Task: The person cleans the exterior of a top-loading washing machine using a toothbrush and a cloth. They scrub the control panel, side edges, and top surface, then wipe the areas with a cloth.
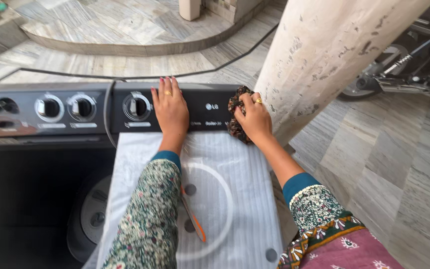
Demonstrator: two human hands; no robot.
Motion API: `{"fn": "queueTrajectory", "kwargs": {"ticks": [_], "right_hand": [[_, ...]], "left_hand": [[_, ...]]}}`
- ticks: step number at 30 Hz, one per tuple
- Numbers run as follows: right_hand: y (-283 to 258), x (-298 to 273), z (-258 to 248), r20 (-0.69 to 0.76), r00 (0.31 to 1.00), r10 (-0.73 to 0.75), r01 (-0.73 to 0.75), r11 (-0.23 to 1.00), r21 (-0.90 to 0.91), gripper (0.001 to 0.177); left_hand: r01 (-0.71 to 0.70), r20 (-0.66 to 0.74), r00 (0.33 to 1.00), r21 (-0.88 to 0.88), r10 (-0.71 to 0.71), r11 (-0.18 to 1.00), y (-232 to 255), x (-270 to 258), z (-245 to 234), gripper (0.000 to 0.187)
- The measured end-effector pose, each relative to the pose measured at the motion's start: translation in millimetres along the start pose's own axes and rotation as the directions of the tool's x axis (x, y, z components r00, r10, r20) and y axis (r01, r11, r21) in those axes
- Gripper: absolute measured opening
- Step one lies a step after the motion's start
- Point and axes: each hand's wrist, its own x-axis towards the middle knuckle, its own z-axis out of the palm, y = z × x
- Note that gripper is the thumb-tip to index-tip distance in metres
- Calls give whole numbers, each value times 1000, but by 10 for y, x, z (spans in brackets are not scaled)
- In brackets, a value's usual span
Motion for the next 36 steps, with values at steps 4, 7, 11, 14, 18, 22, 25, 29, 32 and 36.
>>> {"fn": "queueTrajectory", "kwargs": {"ticks": [4,7,11,14,18,22,25,29,32,36], "right_hand": [[33,-247,-124,203,971,127,-127,992,-13,29],[275,-529,-175,356,923,143,-140,990,-35,32],[783,-526,-296,789,614,23,-165,981,100,32],[682,-329,-606,845,526,-102,-193,952,236,33],[-46,108,-1160,512,859,-13,-332,748,575,48],[-459,497,-1204,-86,974,-212,197,590,783,58],[-390,619,-728,-157,971,-179,234,844,483,57],[-318,453,19,-92,951,-297,307,941,143,69],[-488,231,309,-69,975,-212,204,973,-111,81],[-464,67,296,-27,957,-288,286,957,-49,69]], "left_hand": [[15,18,1000,-45,-14,999,13,-37,-13,41],[18,48,999,-81,-14,997,-34,-15,7,43],[-33,111,993,-81,42,996,-155,-55,58,50],[-48,141,988,-115,64,992,-235,-97,78,53],[-22,193,980,-152,51,988,-241,-111,64,53],[-10,213,976,-192,52,981,-256,-90,26,53],[-16,192,979,-232,62,973,-263,-102,24,51],[-9,170,984,-272,57,962,-256,-123,3,50],[15,180,983,-280,37,960,-215,-132,-24,49],[23,174,984,-284,28,958,-219,-131,-63,48]]}}
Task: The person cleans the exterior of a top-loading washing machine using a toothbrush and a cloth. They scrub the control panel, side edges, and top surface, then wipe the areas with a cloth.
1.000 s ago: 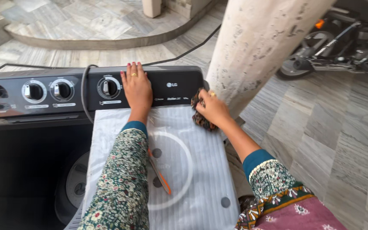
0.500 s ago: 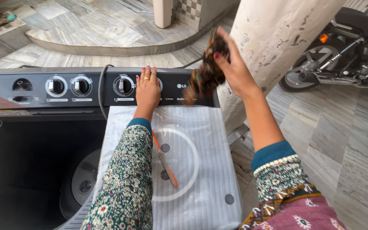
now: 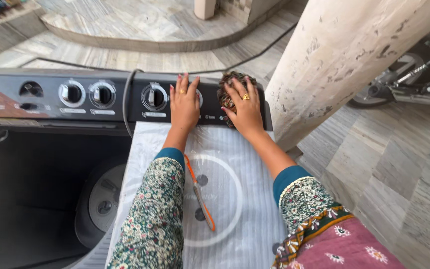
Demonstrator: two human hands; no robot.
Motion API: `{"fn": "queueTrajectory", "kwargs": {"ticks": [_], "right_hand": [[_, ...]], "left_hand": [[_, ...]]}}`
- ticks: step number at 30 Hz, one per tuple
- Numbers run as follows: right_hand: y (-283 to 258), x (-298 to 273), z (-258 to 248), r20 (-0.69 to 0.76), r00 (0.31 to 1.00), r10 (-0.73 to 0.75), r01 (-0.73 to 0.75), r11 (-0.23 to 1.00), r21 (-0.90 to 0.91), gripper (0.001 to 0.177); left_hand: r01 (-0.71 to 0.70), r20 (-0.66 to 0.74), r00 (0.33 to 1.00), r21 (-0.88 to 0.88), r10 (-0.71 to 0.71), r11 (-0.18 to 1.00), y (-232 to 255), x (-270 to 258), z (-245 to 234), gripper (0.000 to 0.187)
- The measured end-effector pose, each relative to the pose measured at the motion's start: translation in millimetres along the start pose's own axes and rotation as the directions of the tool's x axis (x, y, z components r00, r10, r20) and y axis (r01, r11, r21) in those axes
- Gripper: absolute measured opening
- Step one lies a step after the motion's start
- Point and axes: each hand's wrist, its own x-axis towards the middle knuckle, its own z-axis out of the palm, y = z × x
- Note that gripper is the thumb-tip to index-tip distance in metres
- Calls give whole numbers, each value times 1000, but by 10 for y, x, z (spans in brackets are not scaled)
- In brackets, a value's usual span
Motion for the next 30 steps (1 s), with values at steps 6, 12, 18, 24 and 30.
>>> {"fn": "queueTrajectory", "kwargs": {"ticks": [6,12,18,24,30], "right_hand": [[7,-224,-164,73,996,-49,43,996,76,63],[-53,-202,-59,-31,993,111,-100,966,239,65],[-32,-169,-105,-21,989,148,-137,953,269,69],[-18,-178,-50,-42,988,148,-133,958,253,68],[35,-185,-16,-35,989,145,-130,954,271,69]], "left_hand": [[-5,2,1000,-4,5,1000,7,-30,17,49],[-7,29,1000,5,7,1000,-35,-13,42,51],[-1,26,1000,6,1,1000,-35,6,48,50],[-1,26,1000,-7,2,1000,-23,-12,42,51],[-8,3,1000,-9,8,1000,-26,-13,49,50]]}}
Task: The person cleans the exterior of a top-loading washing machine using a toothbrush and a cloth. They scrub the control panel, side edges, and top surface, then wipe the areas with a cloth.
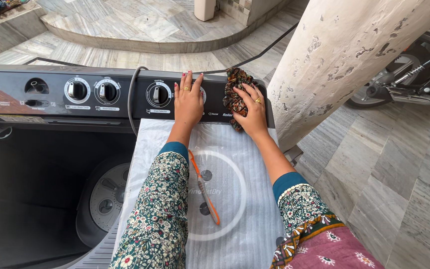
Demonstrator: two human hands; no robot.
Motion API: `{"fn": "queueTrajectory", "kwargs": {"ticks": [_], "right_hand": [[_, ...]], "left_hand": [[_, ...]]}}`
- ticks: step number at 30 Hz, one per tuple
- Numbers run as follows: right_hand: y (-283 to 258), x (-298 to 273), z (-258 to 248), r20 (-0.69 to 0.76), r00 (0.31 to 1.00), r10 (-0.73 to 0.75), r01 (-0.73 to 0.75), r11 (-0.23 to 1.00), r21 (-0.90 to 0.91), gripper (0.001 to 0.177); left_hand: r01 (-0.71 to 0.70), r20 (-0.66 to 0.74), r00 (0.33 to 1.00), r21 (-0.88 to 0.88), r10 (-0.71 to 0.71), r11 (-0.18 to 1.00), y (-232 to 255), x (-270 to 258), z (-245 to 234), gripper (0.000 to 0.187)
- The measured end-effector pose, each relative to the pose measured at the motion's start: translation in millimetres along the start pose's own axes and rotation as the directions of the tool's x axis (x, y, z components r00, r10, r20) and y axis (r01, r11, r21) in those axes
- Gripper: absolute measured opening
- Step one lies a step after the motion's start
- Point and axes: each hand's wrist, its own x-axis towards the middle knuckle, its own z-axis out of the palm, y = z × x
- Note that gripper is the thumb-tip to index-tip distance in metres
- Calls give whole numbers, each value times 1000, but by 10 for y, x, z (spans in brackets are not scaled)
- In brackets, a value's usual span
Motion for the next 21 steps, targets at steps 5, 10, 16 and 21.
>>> {"fn": "queueTrajectory", "kwargs": {"ticks": [5,10,16,21], "right_hand": [[-13,-4,2,18,1000,21,-21,1000,-4,72],[7,9,22,1,1000,24,-24,1000,6,69],[-16,10,13,0,1000,21,-21,1000,1,72],[-14,15,43,-11,1000,13,-13,1000,-9,71]], "left_hand": [[5,8,1000,-4,-5,1000,18,2,-13,51],[14,5,1000,-4,-14,1000,25,1,-19,50],[14,-8,1000,0,-14,1000,30,-4,-15,50],[31,11,999,14,-31,999,28,14,0,51]]}}
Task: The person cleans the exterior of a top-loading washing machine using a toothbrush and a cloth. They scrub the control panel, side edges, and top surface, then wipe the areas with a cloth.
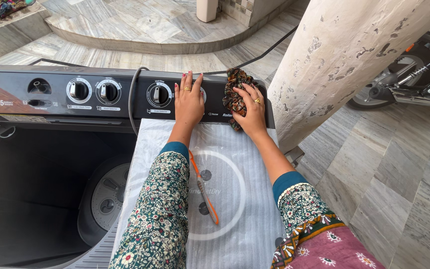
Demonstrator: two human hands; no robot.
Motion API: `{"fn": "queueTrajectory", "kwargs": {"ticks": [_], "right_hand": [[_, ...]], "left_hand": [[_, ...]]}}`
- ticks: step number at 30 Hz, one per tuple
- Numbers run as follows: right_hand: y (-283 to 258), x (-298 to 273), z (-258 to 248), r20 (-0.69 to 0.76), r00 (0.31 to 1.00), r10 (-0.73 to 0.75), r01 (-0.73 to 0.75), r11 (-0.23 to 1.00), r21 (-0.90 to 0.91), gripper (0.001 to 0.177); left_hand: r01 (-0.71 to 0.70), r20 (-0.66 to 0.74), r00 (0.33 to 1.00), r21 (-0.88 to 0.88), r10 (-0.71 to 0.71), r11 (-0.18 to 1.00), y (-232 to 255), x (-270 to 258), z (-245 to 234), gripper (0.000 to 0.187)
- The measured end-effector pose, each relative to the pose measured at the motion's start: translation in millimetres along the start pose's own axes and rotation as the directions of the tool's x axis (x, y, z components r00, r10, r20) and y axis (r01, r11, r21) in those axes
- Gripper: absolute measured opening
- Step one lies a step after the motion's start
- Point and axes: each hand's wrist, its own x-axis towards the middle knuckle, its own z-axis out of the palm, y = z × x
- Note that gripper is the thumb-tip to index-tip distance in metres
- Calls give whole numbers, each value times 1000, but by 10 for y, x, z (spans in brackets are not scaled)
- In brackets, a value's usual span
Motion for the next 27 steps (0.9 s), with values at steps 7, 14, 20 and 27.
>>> {"fn": "queueTrajectory", "kwargs": {"ticks": [7,14,20,27], "right_hand": [[5,-6,-13,10,1000,23,-23,1000,6,68],[48,-14,-23,23,1000,8,-10,998,60,67],[301,-118,166,-311,939,145,-154,988,-4,71],[434,-144,207,-392,877,280,-262,960,99,76]], "left_hand": [[20,18,1000,10,-21,1000,-9,-5,31,51],[96,63,993,69,-100,993,170,-22,-81,79],[420,4,907,28,-421,907,731,-333,-195,129],[629,163,759,66,-631,774,989,-203,-262,141]]}}
